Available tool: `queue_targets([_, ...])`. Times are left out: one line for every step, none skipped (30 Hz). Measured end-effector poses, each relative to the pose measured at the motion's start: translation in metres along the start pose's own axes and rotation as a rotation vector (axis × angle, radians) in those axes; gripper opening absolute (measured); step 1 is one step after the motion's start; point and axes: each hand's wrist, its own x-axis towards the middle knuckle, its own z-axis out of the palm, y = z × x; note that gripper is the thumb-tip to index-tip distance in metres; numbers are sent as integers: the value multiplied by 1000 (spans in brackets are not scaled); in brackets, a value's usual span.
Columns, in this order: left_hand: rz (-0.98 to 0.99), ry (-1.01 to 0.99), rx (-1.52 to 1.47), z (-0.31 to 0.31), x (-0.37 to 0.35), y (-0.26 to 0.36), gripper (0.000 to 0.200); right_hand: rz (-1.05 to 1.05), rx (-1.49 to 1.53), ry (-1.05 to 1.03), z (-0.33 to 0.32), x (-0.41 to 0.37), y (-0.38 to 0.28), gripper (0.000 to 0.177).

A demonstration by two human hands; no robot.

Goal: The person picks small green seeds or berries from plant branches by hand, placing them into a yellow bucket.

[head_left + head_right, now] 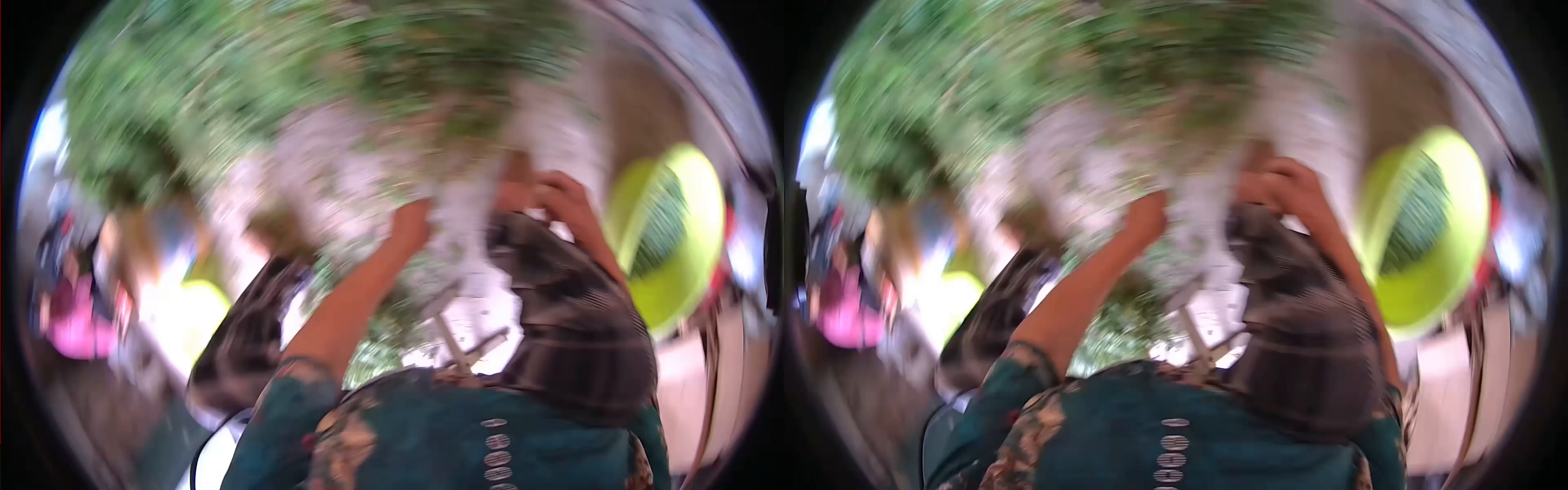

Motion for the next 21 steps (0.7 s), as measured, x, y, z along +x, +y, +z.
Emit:
queue_targets([70, 9, 17, -1, 2, -7, 27, -34, -24, -69, 5, 19, 14, 22])
queue_targets([27, -60, 40, -19, -1, 6, 23, -6, -36, -134, 10, 36, 26, 21])
queue_targets([74, -37, 42, -32, -6, 14, 21, 16, -58, -156, 14, 50, 32, 20])
queue_targets([73, -78, 85, -41, -6, 16, 20, -8, -55, -189, 21, 61, 32, 20])
queue_targets([85, -124, 128, -53, -9, 20, 20, -4, -54, -201, 28, 67, 33, 19])
queue_targets([36, -150, 149, -64, -14, 22, 18, 14, -53, -202, 30, 68, 34, 17])
queue_targets([31, -143, 155, -73, -21, 25, 18, 6, -51, -210, 31, 68, 35, 17])
queue_targets([-9, -119, 125, -89, -33, 28, 18, -13, -13, -205, 32, 69, 34, 17])
queue_targets([-50, -92, 100, -104, -46, 29, 19, -35, 28, -203, 35, 70, 32, 16])
queue_targets([-46, -18, 86, -116, -61, 26, 18, -52, 37, -218, 36, 71, 31, 16])
queue_targets([-41, 56, 70, -127, -79, 25, 18, -20, 14, -190, 33, 70, 32, 16])
queue_targets([-3, 174, 47, -144, -100, 25, 18, 6, -7, -163, 33, 70, 32, 16])
queue_targets([38, 291, 25, -163, -123, 28, 18, -16, 1, -178, 35, 68, 30, 16])
queue_targets([22, 382, -29, -188, -148, 37, 18, -23, 47, -169, 36, 65, 27, 16])
queue_targets([8, 475, -82, -211, -174, 45, 18, -30, 93, -161, 38, 62, 26, 16])
queue_targets([-15, 614, -59, -228, -196, 47, 18, -52, 103, -179, 39, 62, 27, 16])
queue_targets([-34, 753, -32, -243, -219, 47, 19, -93, 101, -164, 39, 64, 32, 16])
queue_targets([-155, 889, 17, -256, -247, 46, 18, -133, 103, -147, 38, 65, 37, 17])
queue_targets([-271, 1026, 68, -267, -276, 44, 18, -99, 146, -158, 35, 68, 44, 17])
queue_targets([-370, 1159, 20, -272, -305, 32, 16, -68, 191, -169, 33, 72, 50, 18])
queue_targets([-467, 1288, -38, -269, -336, 13, 16, -94, 212, -181, 34, 74, 54, 18])
